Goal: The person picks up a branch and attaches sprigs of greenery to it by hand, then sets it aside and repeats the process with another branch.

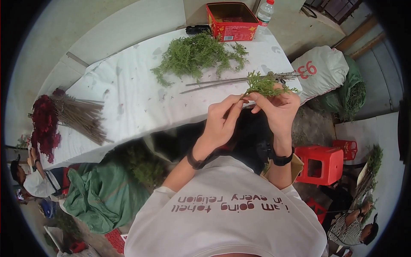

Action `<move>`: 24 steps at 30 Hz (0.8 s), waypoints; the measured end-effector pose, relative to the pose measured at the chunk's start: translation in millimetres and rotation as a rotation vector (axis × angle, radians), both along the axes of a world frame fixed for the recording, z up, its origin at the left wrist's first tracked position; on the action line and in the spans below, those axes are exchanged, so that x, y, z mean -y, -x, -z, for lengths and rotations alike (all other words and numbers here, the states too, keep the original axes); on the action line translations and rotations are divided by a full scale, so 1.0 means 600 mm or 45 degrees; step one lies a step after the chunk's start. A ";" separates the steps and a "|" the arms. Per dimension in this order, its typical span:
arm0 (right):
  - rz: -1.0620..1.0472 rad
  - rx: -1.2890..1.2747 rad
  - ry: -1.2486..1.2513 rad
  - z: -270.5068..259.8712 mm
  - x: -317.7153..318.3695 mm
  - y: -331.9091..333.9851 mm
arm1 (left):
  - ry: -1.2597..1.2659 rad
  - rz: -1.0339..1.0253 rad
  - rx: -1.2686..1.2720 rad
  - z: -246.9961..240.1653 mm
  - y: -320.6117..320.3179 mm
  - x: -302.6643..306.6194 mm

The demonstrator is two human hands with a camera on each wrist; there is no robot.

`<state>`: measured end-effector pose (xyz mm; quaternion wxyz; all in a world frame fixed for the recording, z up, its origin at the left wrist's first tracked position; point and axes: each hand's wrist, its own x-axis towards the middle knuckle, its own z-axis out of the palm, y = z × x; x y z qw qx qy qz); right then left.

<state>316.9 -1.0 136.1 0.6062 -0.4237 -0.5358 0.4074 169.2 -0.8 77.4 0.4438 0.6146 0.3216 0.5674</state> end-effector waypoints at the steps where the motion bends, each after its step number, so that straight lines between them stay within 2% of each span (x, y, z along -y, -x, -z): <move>1: -0.001 0.001 0.000 0.000 -0.001 0.000 | 0.010 -0.008 -0.003 -0.001 0.000 0.000; 17: -0.139 0.090 0.058 0.012 -0.018 -0.012 | 0.072 -0.013 -0.050 0.009 0.002 -0.004; 24: -0.178 0.025 0.087 0.021 -0.022 -0.006 | 0.081 -0.017 -0.071 0.014 0.004 -0.010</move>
